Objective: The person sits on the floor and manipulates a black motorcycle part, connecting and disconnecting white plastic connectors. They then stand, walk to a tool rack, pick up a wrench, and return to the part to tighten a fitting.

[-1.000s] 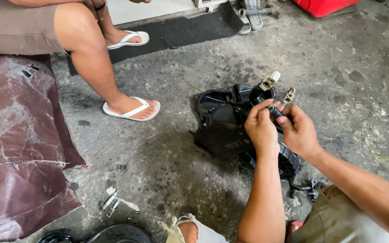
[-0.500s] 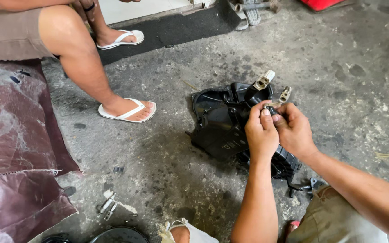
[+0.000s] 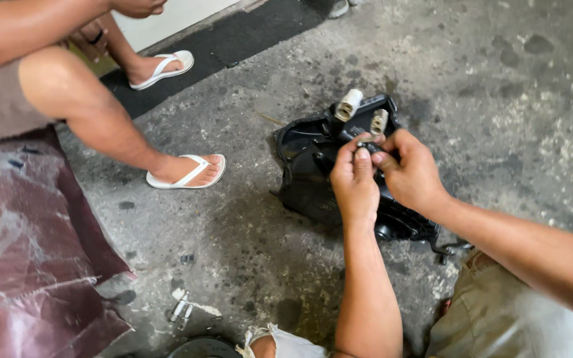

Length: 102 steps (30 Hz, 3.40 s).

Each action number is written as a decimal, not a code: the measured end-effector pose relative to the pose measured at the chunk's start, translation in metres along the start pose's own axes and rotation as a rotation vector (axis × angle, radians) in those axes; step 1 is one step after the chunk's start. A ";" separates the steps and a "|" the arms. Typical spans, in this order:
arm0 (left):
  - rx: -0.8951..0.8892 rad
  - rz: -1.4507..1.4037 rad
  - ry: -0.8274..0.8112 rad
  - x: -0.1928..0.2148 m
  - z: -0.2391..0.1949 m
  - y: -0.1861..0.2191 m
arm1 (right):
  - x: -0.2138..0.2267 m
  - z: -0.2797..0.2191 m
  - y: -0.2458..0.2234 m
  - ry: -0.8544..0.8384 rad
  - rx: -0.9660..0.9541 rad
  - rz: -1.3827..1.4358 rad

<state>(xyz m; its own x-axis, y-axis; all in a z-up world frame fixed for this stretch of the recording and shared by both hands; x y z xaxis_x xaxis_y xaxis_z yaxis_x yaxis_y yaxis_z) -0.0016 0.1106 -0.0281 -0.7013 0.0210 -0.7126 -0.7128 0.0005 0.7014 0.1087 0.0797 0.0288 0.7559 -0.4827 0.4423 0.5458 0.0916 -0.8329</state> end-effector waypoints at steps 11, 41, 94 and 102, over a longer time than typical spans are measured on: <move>0.044 0.044 -0.004 0.001 0.002 0.011 | 0.007 0.004 -0.026 0.006 0.045 -0.137; -0.035 -0.071 -0.076 0.000 -0.009 0.037 | 0.016 0.000 -0.058 -0.135 0.165 -0.015; -0.399 0.277 0.286 -0.021 -0.040 0.036 | -0.005 0.013 -0.071 -0.347 0.316 0.242; -0.403 0.284 0.276 -0.021 -0.039 0.036 | -0.006 0.016 -0.067 -0.338 0.274 0.229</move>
<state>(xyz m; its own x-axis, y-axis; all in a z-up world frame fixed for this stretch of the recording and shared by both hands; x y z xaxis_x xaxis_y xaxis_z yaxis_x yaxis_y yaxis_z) -0.0126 0.0712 0.0115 -0.8059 -0.2977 -0.5118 -0.4066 -0.3499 0.8439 0.0731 0.0903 0.0875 0.9179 -0.1179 0.3789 0.3925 0.4100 -0.8233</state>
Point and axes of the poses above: each hand's wrist, its own z-axis towards the middle knuckle, its own x-axis out of the back of the hand, y = z × x, the point moved 10 cm from there along z, towards the middle knuckle, and after that the axes turned 7 degrees about y, right-handed, at the moved point
